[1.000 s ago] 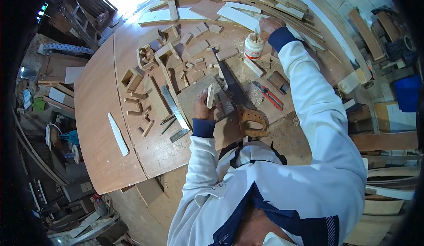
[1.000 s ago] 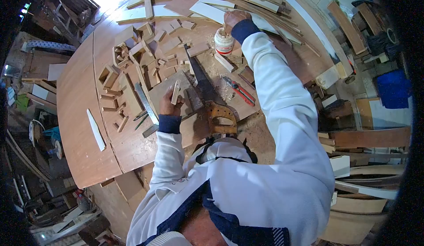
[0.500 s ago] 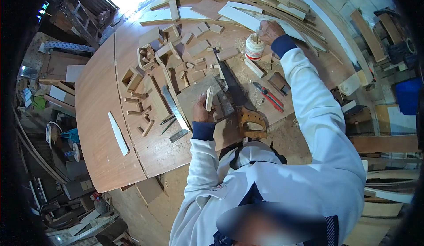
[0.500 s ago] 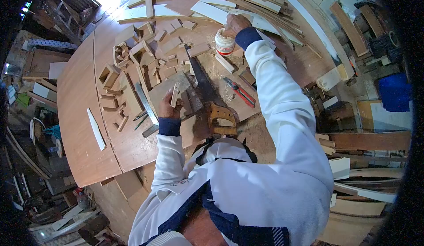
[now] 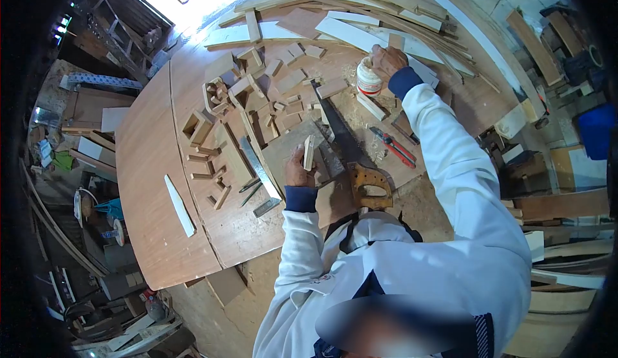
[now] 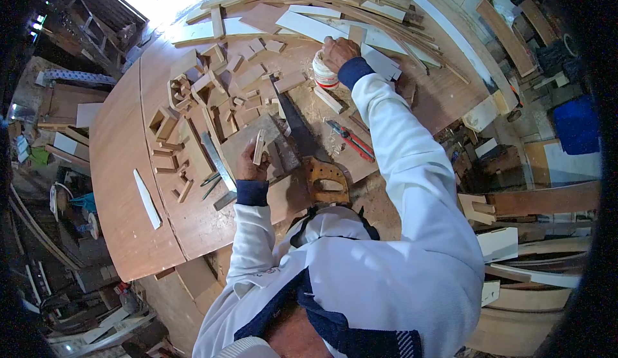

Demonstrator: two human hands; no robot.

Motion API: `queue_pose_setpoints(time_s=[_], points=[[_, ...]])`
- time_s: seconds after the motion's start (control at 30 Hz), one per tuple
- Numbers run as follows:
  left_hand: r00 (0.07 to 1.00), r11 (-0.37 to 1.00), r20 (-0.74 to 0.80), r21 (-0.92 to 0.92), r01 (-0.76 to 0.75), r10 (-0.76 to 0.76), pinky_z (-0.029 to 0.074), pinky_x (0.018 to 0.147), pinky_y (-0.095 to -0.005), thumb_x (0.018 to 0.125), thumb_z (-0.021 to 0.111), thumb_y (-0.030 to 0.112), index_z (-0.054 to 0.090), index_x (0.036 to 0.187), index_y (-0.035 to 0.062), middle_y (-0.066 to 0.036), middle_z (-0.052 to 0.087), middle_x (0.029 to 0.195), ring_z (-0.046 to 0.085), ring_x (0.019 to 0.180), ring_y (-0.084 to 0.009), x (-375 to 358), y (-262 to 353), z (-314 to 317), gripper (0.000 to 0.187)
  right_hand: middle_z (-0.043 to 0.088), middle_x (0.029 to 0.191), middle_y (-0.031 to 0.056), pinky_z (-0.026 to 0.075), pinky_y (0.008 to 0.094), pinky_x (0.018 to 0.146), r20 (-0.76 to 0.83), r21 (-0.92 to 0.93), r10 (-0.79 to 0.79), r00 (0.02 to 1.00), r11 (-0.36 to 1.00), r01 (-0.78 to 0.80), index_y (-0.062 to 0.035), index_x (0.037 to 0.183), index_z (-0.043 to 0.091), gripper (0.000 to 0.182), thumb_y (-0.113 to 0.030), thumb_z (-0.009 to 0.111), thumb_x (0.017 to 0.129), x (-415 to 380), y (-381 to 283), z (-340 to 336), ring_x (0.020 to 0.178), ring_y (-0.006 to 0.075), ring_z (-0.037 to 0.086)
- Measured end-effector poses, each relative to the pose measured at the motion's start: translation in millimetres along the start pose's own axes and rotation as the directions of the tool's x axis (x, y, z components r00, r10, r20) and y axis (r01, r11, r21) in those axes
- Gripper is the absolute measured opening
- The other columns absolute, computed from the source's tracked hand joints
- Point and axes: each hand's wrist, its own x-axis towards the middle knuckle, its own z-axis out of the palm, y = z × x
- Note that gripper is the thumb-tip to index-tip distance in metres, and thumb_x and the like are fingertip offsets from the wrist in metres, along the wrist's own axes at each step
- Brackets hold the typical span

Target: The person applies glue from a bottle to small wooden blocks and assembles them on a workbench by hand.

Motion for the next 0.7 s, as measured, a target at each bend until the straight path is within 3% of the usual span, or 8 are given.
queue_pose_setpoints(time_s=[0.13,0.33,0.43,0.6,0.67,0.7], points=[[0.999,1.000,-0.030,0.016,-0.014,0.015,0.046,0.048,-0.0271,0.092,0.049,0.023,0.057,0.095,0.0040,-0.002,0.052,0.065,0.051,0.051,-0.0123,-5,2,5,0.020,0.066,0.083,0.0212,0.051,0.0441,0.071,-0.045,-0.005,0.014,0.999,1.000,-0.014,-0.0043,0.093,0.060,0.029,-0.030,0.052,0.082,0,-1,4,0.079,0.0354,0.065],[1.000,1.000,0.006,0.015,0.000,0.000,0.048,0.053,-0.0287,0.092,0.050,0.023,0.057,0.095,0.0043,-0.003,0.053,0.067,0.052,0.054,-0.0134,-1,3,6,0.020,0.066,0.082,0.0208,0.052,0.0428,0.071,-0.029,0.018,0.038,0.999,0.999,-0.038,-0.0057,0.091,0.062,0.033,-0.034,0.061,0.075,10,10,4,0.078,0.0345,0.065],[1.000,1.000,0.022,-0.006,-0.005,0.005,0.049,0.057,-0.0317,0.091,0.051,0.023,0.058,0.095,0.0049,-0.003,0.054,0.069,0.052,0.056,-0.0146,-3,4,14,0.020,0.066,0.078,0.0192,0.052,0.0432,0.067,-0.127,-0.062,-0.075,0.989,0.996,0.068,-0.0068,0.087,0.062,0.032,-0.035,0.065,0.073,9,12,-9,0.074,0.0342,0.065],[1.000,0.994,0.020,-0.106,0.022,-0.020,0.047,0.058,-0.0349,0.092,0.049,0.025,0.058,0.095,0.0064,-0.002,0.055,0.074,0.053,0.058,-0.0157,-3,9,37,0.021,0.064,0.071,0.0173,0.050,0.0438,0.060,-0.315,0.038,0.086,0.945,0.996,-0.078,-0.0086,0.079,0.061,0.024,-0.032,0.061,0.075,-28,3,-76,0.067,0.0356,0.063],[0.996,0.997,0.085,-0.071,0.037,-0.031,0.047,0.057,-0.0348,0.093,0.047,0.027,0.058,0.095,0.0069,-0.002,0.055,0.075,0.052,0.058,-0.0158,-1,11,41,0.023,0.063,0.070,0.0182,0.050,0.0437,0.059,-0.347,0.084,0.112,0.931,0.993,-0.088,-0.0074,0.077,0.060,0.025,-0.032,0.056,0.080,-49,11,-94,0.065,0.0364,0.062],[0.996,0.997,0.085,-0.072,0.038,-0.032,0.047,0.057,-0.0348,0.093,0.047,0.027,0.058,0.095,0.0069,-0.002,0.055,0.075,0.052,0.058,-0.0158,1,12,43,0.023,0.062,0.067,0.0167,0.049,0.0422,0.057,-0.485,0.210,0.117,0.867,0.978,-0.014,-0.0067,0.078,0.061,0.025,-0.031,0.056,0.082,-58,21,-97,0.061,0.0337,0.062]])
